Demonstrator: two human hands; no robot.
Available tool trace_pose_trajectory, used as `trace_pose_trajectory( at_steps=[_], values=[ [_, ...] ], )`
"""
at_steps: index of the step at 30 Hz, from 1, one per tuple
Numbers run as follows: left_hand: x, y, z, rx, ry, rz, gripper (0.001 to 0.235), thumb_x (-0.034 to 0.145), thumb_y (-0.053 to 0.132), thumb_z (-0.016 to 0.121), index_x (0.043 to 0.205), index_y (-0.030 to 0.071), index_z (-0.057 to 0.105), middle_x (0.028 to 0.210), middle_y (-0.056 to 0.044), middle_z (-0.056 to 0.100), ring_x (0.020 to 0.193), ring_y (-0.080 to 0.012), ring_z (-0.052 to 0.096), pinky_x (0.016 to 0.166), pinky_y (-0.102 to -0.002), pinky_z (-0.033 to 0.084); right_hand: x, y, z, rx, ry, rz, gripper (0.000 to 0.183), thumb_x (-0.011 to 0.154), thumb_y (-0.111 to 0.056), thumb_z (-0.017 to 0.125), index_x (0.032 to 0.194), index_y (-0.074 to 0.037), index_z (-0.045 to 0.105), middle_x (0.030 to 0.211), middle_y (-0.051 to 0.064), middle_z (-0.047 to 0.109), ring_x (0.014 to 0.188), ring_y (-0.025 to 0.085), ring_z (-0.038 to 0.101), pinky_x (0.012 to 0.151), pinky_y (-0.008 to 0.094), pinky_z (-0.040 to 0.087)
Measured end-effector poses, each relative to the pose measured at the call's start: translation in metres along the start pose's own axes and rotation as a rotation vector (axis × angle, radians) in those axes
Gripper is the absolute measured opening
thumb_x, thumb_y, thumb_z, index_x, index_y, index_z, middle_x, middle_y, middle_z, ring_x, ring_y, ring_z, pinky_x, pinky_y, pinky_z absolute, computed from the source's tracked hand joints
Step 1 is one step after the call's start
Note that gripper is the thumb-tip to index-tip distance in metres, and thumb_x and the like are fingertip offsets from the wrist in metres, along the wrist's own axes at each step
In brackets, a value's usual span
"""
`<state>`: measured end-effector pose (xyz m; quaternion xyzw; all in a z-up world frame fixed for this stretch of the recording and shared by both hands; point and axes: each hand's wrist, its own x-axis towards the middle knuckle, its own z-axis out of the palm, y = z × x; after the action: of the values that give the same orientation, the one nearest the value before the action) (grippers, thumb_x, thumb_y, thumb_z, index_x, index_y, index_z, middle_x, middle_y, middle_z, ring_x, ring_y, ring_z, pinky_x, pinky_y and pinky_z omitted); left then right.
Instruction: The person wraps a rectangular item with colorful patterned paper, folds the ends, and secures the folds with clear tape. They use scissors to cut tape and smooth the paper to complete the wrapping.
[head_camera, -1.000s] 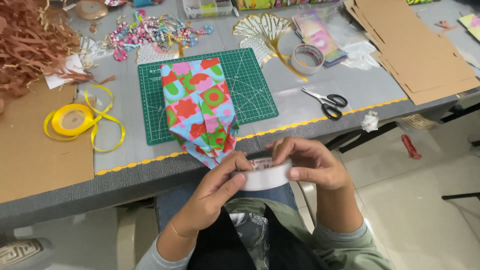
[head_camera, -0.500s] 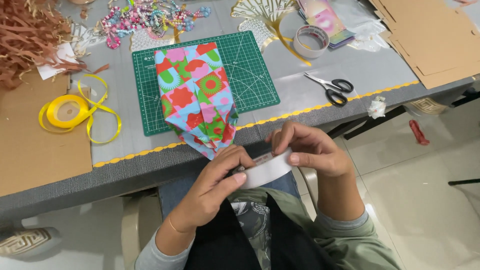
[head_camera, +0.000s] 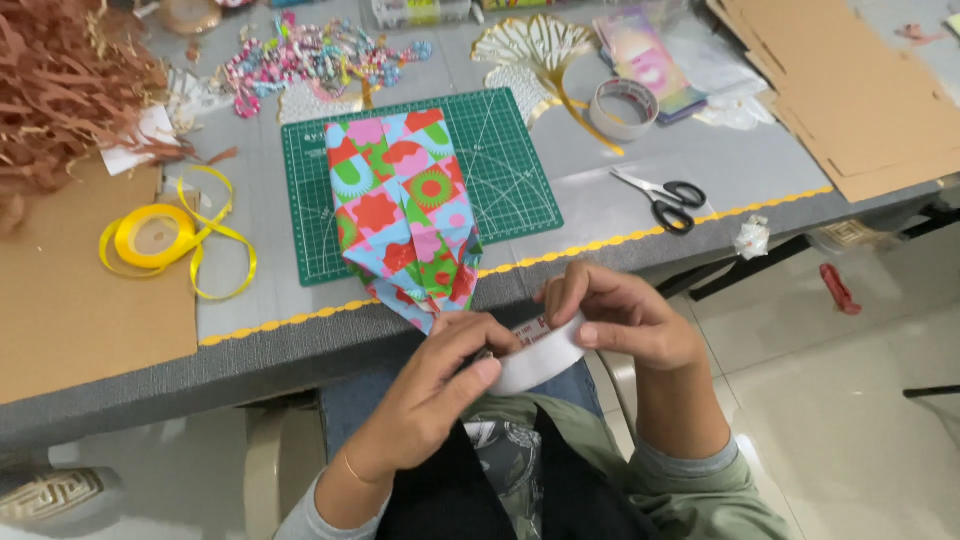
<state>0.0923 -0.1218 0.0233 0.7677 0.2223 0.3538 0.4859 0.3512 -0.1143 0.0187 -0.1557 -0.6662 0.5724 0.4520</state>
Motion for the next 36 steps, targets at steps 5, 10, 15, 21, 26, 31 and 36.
trace_pose_trajectory(
  at_steps=[5,10,15,21,26,31,36],
  values=[
    [0.003,0.012,0.010,0.018,-0.039,-0.055,0.023,0.104,0.032,0.049,0.108,0.012,0.061,0.091,0.005,0.077,0.086,-0.0156,0.055,0.084,-0.030,0.041,0.000,-0.004,0.011,-0.191,0.087,0.010,0.015,0.104,-0.020,0.061,0.111,-0.006,0.062,0.109,0.007,0.063,0.111,0.023,0.060,0.109,0.042,0.046],
    [-0.003,0.005,0.027,0.276,0.128,0.082,0.018,0.102,0.028,0.055,0.105,0.010,0.059,0.087,0.007,0.074,0.074,-0.0204,0.056,0.079,-0.033,0.044,-0.006,-0.004,0.044,-0.835,0.500,-0.214,0.012,0.095,-0.017,0.070,0.100,-0.007,0.066,0.107,0.011,0.064,0.106,0.024,0.060,0.117,0.050,0.048],
    [-0.004,0.005,0.037,0.682,0.272,0.371,0.021,0.106,0.021,0.058,0.107,0.000,0.060,0.080,-0.004,0.057,0.066,-0.0220,0.053,0.073,-0.037,0.043,-0.011,-0.010,0.069,-1.055,0.591,-0.329,0.011,0.090,-0.015,0.073,0.094,-0.005,0.069,0.092,0.011,0.067,0.083,0.022,0.068,0.100,0.047,0.053],
    [-0.007,0.010,0.043,0.913,0.326,0.427,0.020,0.107,0.021,0.059,0.110,0.001,0.063,0.078,-0.004,0.056,0.067,-0.0220,0.053,0.068,-0.037,0.042,-0.019,-0.004,0.077,-1.097,0.600,-0.425,0.011,0.086,-0.005,0.077,0.094,-0.004,0.069,0.091,0.011,0.069,0.082,0.021,0.070,0.099,0.048,0.057],
    [-0.009,0.012,0.044,0.864,0.327,0.432,0.020,0.107,0.020,0.058,0.108,0.000,0.062,0.076,-0.004,0.054,0.065,-0.0219,0.051,0.068,-0.037,0.042,-0.020,0.000,0.082,-1.122,0.617,-0.488,0.007,0.087,-0.002,0.074,0.090,-0.006,0.070,0.087,0.010,0.067,0.078,0.019,0.071,0.097,0.046,0.058],
    [-0.010,0.008,0.044,0.752,0.323,0.419,0.018,0.105,0.017,0.060,0.107,0.000,0.061,0.080,-0.006,0.056,0.065,-0.0233,0.051,0.068,-0.039,0.042,-0.015,-0.004,0.085,-1.183,0.625,-0.518,0.006,0.087,-0.001,0.072,0.086,-0.006,0.068,0.081,0.008,0.065,0.073,0.019,0.067,0.094,0.047,0.057],
    [-0.013,0.008,0.042,0.789,0.281,0.439,0.020,0.105,0.019,0.060,0.108,-0.001,0.063,0.079,-0.005,0.058,0.067,-0.0229,0.052,0.068,-0.038,0.041,-0.023,-0.011,0.077,-1.222,0.563,-0.456,0.015,0.085,-0.001,0.078,0.097,0.001,0.070,0.085,0.015,0.072,0.070,0.020,0.070,0.086,0.043,0.065]
  ],
)
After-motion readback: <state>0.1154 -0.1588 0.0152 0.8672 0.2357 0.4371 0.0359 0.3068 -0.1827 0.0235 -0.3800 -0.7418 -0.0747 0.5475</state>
